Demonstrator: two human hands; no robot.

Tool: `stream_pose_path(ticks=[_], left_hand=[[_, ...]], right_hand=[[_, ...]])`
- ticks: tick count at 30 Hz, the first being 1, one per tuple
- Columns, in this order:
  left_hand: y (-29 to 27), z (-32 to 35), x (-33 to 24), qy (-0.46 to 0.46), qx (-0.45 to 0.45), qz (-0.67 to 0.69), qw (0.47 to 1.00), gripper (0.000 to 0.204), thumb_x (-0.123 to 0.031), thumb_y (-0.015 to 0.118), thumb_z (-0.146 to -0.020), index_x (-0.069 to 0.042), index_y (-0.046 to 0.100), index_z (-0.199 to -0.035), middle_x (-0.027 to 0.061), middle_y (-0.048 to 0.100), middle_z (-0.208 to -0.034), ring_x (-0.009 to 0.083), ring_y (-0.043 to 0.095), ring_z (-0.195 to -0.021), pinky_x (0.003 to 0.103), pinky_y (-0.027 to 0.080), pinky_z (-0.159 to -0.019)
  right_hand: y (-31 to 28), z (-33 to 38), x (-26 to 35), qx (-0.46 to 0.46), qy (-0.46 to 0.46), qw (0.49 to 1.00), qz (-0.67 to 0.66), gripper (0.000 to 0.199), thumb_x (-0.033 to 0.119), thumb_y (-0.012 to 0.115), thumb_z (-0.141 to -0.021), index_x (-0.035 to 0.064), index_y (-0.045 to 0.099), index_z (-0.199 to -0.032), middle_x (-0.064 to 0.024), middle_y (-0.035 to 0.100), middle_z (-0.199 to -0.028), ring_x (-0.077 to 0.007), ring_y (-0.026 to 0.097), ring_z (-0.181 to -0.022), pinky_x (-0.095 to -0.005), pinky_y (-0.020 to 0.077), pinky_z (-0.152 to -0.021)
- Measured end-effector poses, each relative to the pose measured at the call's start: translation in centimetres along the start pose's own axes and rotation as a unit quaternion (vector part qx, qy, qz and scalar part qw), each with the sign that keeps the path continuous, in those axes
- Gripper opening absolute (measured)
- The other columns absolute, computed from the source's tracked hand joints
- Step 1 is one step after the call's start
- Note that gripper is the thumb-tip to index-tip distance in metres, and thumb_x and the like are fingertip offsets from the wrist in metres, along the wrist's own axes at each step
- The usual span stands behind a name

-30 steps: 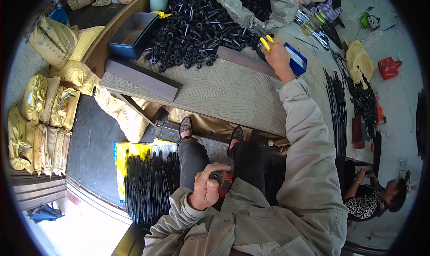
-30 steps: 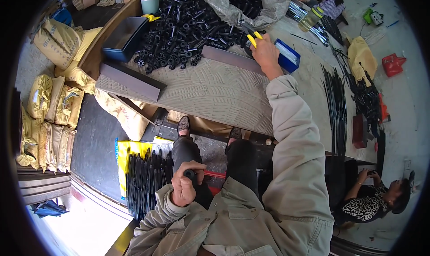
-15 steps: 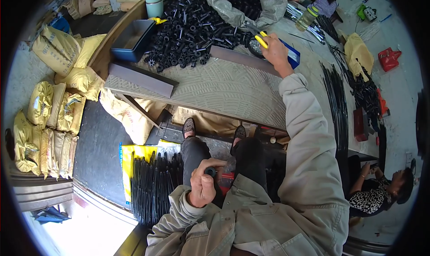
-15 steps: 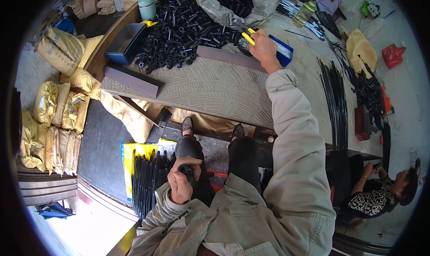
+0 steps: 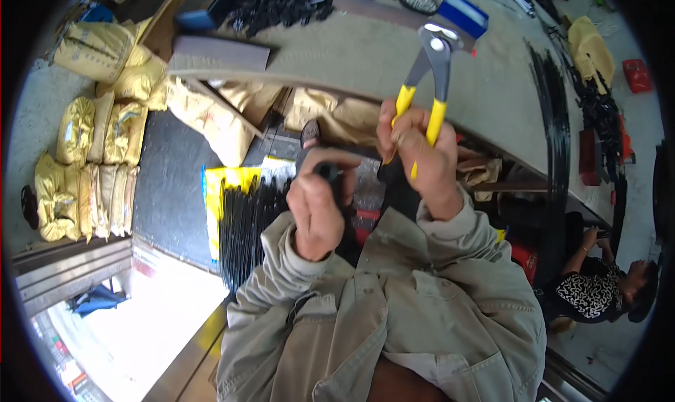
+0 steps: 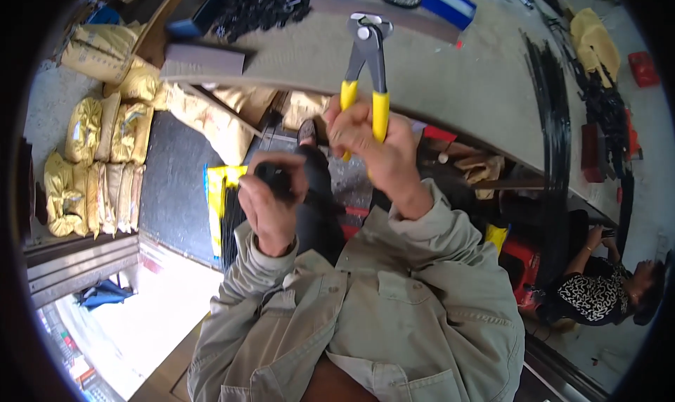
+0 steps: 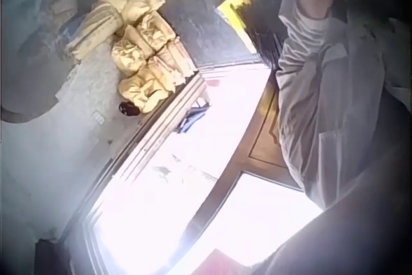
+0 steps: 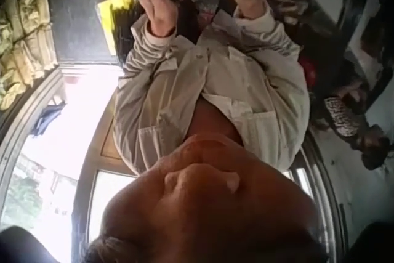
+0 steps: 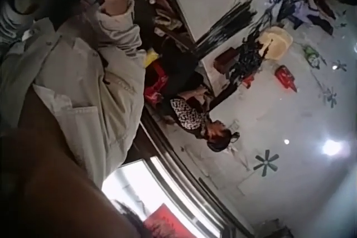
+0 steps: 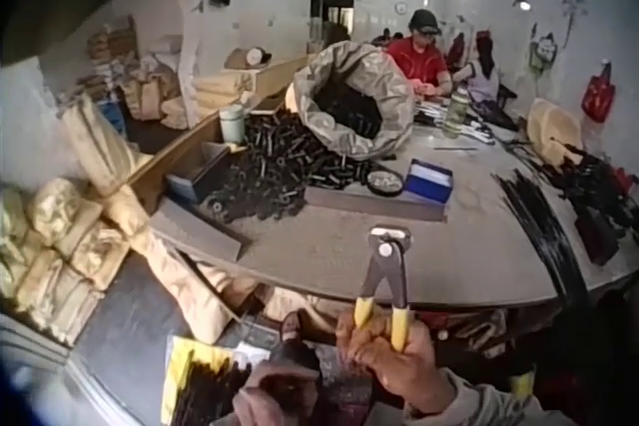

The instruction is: Assembling industrial brush components by inserting bristle bundles into plastic bases and securing them.

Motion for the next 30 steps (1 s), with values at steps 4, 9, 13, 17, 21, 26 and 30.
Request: stream_pose_path(ticks=[4, 9, 13, 17, 21, 26, 30], left_hand=[[1.4, 1.0, -1.2, 0.061, 0.015, -0.023, 0.998, 0.052, -0.04, 0.022, -0.094, 0.002, 0.053, -0.093, 0.0047, 0.047, -0.064, 0.0082, 0.04, -0.053, 0.022, 0.033, -0.053], [1.3, 2.6, -2.0, 0.076, -0.004, -0.044, 0.996, 0.05, -0.038, 0.024, -0.094, 0.002, 0.053, -0.093, 0.0048, 0.048, -0.065, 0.0081, 0.038, -0.053, 0.023, 0.031, -0.05], [1.2, 3.3, -1.9, 0.05, -0.004, -0.071, 0.996, 0.05, -0.039, 0.025, -0.094, 0.002, 0.054, -0.094, 0.0028, 0.045, -0.061, 0.0075, 0.036, -0.051, 0.023, 0.029, -0.047], [1.3, 3.5, -1.9, 0.092, -0.022, -0.071, 0.993, 0.05, -0.039, 0.026, -0.094, 0.002, 0.053, -0.097, 0.0, 0.039, -0.055, 0.0063, 0.033, -0.049, 0.024, 0.026, -0.045], [1.0, 3.9, -0.8, 0.069, -0.029, -0.073, 0.995, 0.05, -0.04, 0.027, -0.093, 0.002, 0.053, -0.099, -0.0005, 0.037, -0.054, 0.0064, 0.032, -0.049, 0.024, 0.025, -0.045], [1.0, 3.8, -0.9, 0.07, -0.037, -0.075, 0.994, 0.05, -0.04, 0.026, -0.094, 0.003, 0.053, -0.097, 0.0016, 0.039, -0.058, 0.0073, 0.034, -0.049, 0.023, 0.026, -0.046], [1.3, 3.8, -1.1, 0.04, 0.002, -0.065, 0.997, 0.051, -0.038, 0.025, -0.094, 0.004, 0.053, -0.095, 0.0059, 0.046, -0.065, 0.0107, 0.042, -0.055, 0.023, 0.032, -0.051]], right_hand=[[3.3, 3.0, 0.7, 0.033, -0.117, 0.991, 0.054, 0.019, 0.017, 0.061, -0.081, -0.0003, 0.056, -0.082, -0.0126, 0.049, -0.098, -0.0164, 0.049, -0.078, -0.028, 0.0401, -0.07], [4.2, 4.0, 2.0, 0.045, -0.184, 0.969, 0.16, 0.02, 0.017, 0.064, -0.079, -0.0017, 0.056, -0.078, -0.0129, 0.05, -0.098, -0.0174, 0.049, -0.084, -0.0286, 0.0391, -0.076], [4.7, 4.9, 2.7, 0.034, -0.224, 0.948, 0.226, 0.017, 0.014, 0.063, -0.079, -0.0021, 0.057, -0.079, -0.0132, 0.051, -0.097, -0.0183, 0.05, -0.084, -0.0291, 0.0399, -0.076], [4.6, 5.6, 3.8, -0.012, -0.262, 0.918, 0.297, 0.011, 0.007, 0.063, -0.077, -0.0022, 0.057, -0.08, -0.0145, 0.052, -0.096, -0.0198, 0.052, -0.084, -0.0298, 0.0417, -0.075], [5.1, 6.3, 5.2, -0.026, -0.319, 0.841, 0.436, 0.008, 0.002, 0.062, -0.076, -0.0022, 0.057, -0.079, -0.0158, 0.053, -0.096, -0.0212, 0.054, -0.083, -0.0301, 0.0433, -0.073], [5.5, 6.2, 5.4, 0.002, -0.305, 0.811, 0.499, 0.007, 0.001, 0.061, -0.076, -0.0018, 0.057, -0.08, -0.0168, 0.052, -0.097, -0.0212, 0.054, -0.082, -0.0293, 0.0437, -0.073], [5.1, 6.0, 4.2, 0.024, -0.25, 0.901, 0.355, 0.009, 0.004, 0.061, -0.078, -0.0013, 0.056, -0.082, -0.0166, 0.052, -0.096, -0.0197, 0.053, -0.082, -0.0283, 0.0428, -0.072]])
Point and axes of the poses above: each hand's wrist, its own z-axis away from the middle knuckle, its own y-axis out of the palm, x = y × z, the point moved 7 cm from there along -z, towards the middle knuckle
